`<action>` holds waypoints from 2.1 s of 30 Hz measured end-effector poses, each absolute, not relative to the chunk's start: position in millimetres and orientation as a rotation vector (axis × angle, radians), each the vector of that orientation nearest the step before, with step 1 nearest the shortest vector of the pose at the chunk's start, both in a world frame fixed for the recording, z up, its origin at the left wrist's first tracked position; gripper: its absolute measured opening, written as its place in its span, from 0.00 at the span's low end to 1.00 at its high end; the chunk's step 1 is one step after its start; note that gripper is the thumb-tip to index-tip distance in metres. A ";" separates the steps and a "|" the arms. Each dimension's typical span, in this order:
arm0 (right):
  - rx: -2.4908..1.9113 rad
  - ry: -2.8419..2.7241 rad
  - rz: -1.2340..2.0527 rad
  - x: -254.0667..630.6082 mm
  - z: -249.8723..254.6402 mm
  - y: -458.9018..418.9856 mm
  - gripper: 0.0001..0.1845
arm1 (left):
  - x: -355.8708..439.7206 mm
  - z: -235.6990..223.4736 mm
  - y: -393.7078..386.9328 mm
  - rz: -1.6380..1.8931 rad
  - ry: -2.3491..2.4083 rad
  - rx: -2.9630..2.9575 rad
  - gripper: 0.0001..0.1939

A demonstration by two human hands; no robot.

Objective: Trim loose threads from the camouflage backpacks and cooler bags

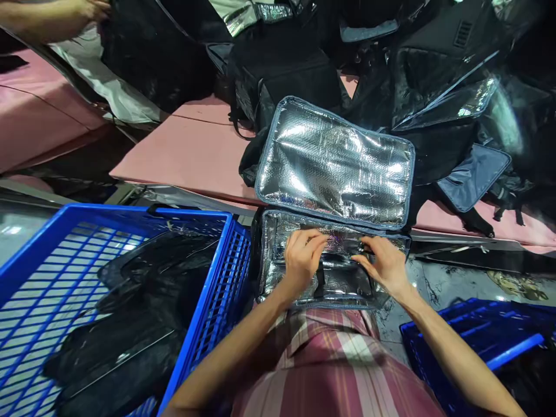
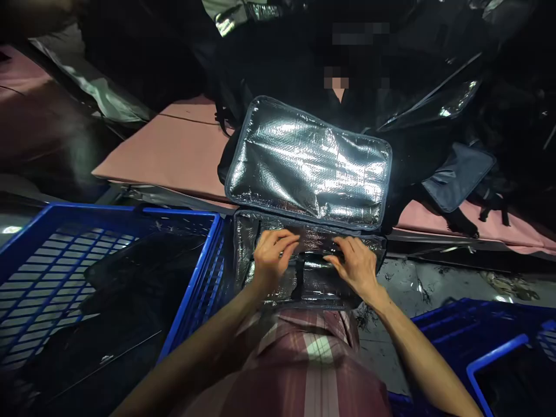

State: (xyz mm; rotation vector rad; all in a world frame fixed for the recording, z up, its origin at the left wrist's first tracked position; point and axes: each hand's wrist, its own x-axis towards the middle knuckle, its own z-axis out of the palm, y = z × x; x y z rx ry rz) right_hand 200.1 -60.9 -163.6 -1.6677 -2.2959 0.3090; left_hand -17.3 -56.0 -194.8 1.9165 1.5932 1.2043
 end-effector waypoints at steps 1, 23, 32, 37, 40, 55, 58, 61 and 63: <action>-1.716 -2.297 0.180 202.7 -159.0 -53.8 0.16 | -17.4 -188.5 -45.4 1.237 1.595 2.144 0.10; -1.439 -2.098 1.610 202.3 -142.9 69.4 0.09 | -34.4 -145.2 39.3 0.655 1.482 2.481 0.06; -1.449 -2.147 1.548 207.1 -141.6 66.0 0.12 | 18.4 -189.8 -10.6 1.096 1.751 2.446 0.10; -1.453 -2.144 1.546 210.6 -138.5 63.6 0.13 | 10.9 -197.6 -3.8 1.138 1.604 2.539 0.10; -1.445 -2.141 1.577 210.0 -137.1 64.1 0.12 | 6.3 -202.0 0.0 1.350 1.581 2.695 0.08; -1.486 -2.450 0.862 210.7 -123.8 44.2 0.10 | 5.9 -190.7 17.5 1.292 1.386 2.980 0.11; -1.392 -2.597 0.163 214.1 -117.4 26.1 0.18 | 2.7 -190.9 14.3 1.315 1.355 2.933 0.11; -1.232 -2.668 -0.275 212.5 -116.3 17.2 0.14 | -2.2 -191.8 12.0 1.309 1.306 2.909 0.11; -1.103 -2.683 -0.454 207.6 -117.1 16.7 0.10 | -4.6 -192.4 11.3 1.292 1.285 2.898 0.11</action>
